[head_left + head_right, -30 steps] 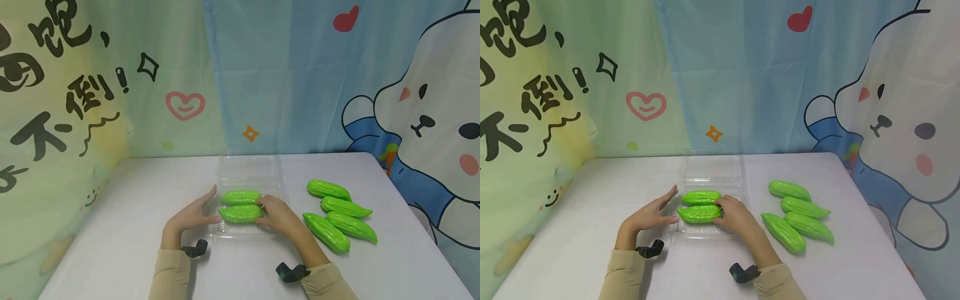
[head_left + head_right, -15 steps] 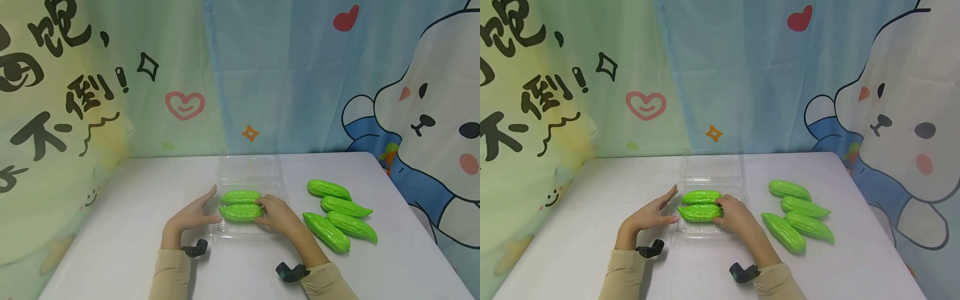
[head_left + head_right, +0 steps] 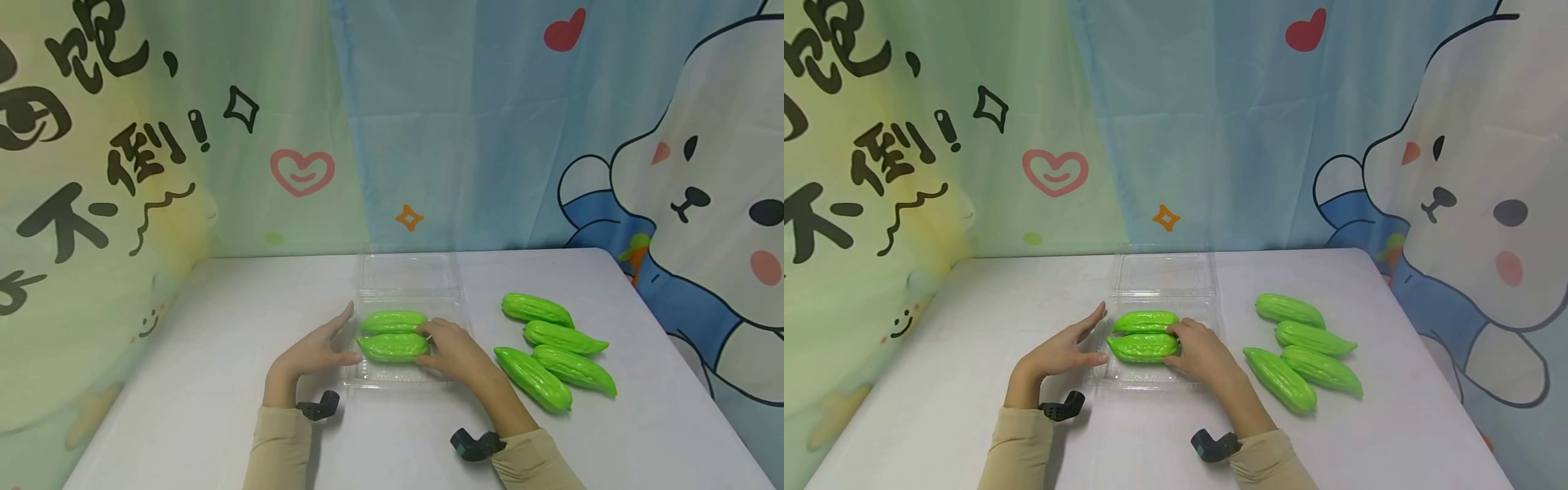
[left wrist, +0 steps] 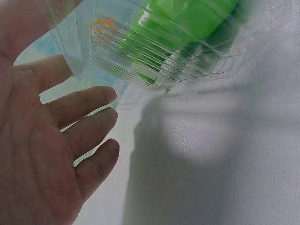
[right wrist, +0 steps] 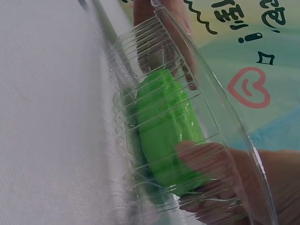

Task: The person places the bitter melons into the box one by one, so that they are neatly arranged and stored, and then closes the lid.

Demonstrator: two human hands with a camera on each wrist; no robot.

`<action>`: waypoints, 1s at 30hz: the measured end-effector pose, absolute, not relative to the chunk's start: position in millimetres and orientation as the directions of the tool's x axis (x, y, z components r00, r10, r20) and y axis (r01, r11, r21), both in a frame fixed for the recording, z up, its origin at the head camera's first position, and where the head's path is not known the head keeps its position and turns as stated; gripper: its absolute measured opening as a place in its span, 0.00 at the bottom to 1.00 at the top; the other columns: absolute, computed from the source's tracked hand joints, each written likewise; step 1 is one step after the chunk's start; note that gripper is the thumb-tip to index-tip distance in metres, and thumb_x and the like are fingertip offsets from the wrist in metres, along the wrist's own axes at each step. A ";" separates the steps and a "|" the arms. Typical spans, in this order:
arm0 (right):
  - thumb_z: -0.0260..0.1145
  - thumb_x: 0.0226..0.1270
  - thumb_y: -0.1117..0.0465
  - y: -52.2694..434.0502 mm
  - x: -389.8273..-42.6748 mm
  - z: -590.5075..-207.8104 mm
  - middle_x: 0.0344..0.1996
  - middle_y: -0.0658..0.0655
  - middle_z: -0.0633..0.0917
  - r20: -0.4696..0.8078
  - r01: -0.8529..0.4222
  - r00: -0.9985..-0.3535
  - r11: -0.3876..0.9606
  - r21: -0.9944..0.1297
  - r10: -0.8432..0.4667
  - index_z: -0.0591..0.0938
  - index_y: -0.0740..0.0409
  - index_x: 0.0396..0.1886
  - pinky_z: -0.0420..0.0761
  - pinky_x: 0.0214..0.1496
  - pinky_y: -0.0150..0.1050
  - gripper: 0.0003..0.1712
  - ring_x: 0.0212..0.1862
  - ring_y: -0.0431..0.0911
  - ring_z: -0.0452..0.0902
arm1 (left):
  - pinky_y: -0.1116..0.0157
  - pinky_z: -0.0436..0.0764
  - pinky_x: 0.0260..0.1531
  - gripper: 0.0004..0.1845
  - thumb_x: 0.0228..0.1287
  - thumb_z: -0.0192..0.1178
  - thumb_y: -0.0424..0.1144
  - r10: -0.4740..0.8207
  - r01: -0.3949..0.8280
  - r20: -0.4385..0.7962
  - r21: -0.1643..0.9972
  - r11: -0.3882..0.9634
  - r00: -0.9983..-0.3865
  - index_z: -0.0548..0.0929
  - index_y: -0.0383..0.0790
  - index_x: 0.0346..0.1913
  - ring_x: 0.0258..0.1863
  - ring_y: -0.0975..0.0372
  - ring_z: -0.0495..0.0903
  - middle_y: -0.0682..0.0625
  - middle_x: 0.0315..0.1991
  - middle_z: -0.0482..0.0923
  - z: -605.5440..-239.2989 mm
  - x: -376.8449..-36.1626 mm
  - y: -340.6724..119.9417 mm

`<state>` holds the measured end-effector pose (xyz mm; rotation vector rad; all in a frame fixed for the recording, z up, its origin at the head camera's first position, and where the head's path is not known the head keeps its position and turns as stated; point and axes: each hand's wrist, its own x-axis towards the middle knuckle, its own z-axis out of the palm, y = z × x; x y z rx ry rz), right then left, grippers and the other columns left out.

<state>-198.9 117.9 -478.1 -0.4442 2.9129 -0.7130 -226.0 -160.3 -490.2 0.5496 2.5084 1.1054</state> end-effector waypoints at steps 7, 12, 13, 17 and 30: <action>0.76 0.50 0.52 119.4 -198.2 -476.0 0.45 0.52 0.82 -0.029 -0.257 -0.951 0.838 -0.481 -0.308 0.79 0.56 0.54 0.81 0.51 0.41 0.31 0.47 0.45 0.79 | 0.53 0.48 0.74 0.56 0.52 0.69 0.53 0.472 0.201 -0.159 0.755 0.624 -0.867 0.43 0.50 0.76 0.76 0.55 0.45 0.49 0.76 0.44 -489.2 -225.4 -160.1; 0.75 0.50 0.51 122.5 -198.0 -472.9 0.43 0.50 0.83 -0.006 -0.267 -0.950 0.822 -0.503 -0.312 0.80 0.55 0.53 0.81 0.48 0.39 0.30 0.45 0.44 0.78 | 0.52 0.48 0.74 0.56 0.52 0.69 0.52 0.471 0.200 -0.158 0.758 0.621 -0.868 0.43 0.49 0.76 0.76 0.54 0.45 0.49 0.76 0.44 -488.7 -224.7 -160.1; 0.75 0.51 0.51 123.4 -197.9 -471.9 0.44 0.51 0.83 0.002 -0.273 -0.948 0.814 -0.513 -0.317 0.80 0.55 0.53 0.81 0.48 0.39 0.30 0.45 0.44 0.78 | 0.53 0.48 0.74 0.56 0.52 0.69 0.52 0.471 0.200 -0.157 0.757 0.622 -0.868 0.43 0.49 0.76 0.76 0.54 0.45 0.49 0.76 0.44 -488.7 -224.7 -160.2; 0.74 0.53 0.50 128.1 -196.9 -466.8 0.47 0.52 0.82 0.019 -0.277 -0.947 0.788 -0.549 -0.320 0.79 0.55 0.54 0.81 0.49 0.40 0.29 0.47 0.46 0.79 | 0.52 0.48 0.74 0.56 0.52 0.69 0.52 0.469 0.198 -0.159 0.757 0.622 -0.869 0.43 0.49 0.76 0.76 0.54 0.45 0.49 0.76 0.44 -489.1 -225.0 -160.2; 0.67 0.61 0.48 169.8 -200.5 -447.8 0.52 0.55 0.81 0.099 -0.259 -0.965 0.810 -0.527 -0.244 0.77 0.53 0.59 0.81 0.51 0.48 0.28 0.52 0.52 0.78 | 0.52 0.48 0.74 0.57 0.50 0.69 0.56 0.462 0.195 -0.168 0.744 0.639 -0.871 0.42 0.50 0.76 0.76 0.54 0.45 0.49 0.76 0.44 -488.2 -225.1 -160.2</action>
